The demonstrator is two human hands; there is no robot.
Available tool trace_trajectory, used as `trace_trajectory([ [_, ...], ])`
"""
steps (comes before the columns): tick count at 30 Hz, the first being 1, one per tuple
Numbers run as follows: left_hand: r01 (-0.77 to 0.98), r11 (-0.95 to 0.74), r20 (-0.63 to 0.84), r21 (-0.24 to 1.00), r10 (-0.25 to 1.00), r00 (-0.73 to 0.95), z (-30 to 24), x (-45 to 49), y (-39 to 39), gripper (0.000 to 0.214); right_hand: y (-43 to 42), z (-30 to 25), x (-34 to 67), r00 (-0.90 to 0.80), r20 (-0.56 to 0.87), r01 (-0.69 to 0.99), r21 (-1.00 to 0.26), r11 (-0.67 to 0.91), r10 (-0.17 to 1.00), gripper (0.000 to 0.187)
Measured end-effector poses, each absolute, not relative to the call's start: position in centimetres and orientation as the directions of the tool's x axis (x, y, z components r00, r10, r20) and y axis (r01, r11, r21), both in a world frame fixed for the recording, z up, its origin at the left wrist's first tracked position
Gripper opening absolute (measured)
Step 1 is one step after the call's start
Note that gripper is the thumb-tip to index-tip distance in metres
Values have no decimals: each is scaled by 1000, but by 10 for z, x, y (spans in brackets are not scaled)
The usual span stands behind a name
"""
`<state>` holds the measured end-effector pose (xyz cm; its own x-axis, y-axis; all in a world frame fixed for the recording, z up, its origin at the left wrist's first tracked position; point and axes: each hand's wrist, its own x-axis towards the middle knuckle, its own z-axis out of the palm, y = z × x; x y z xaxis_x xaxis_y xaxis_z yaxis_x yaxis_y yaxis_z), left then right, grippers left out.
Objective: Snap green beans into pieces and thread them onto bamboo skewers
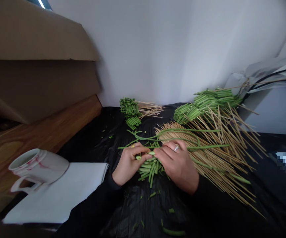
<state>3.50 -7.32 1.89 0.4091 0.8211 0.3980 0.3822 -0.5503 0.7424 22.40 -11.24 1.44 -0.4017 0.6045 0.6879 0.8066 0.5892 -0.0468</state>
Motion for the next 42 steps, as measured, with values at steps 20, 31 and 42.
trace_trajectory([
  [20,-190,-35,71,981,980,187,13,41,-71,21,-109,7,216,-212,692,726,-361,585,690,13],
  [31,-666,112,-117,738,992,38,26,22,-51,14,-104,2,221,-210,667,743,-366,560,715,12],
  [42,-237,208,-115,949,929,351,20,27,-61,26,-106,4,221,-230,675,761,-325,562,702,14],
])
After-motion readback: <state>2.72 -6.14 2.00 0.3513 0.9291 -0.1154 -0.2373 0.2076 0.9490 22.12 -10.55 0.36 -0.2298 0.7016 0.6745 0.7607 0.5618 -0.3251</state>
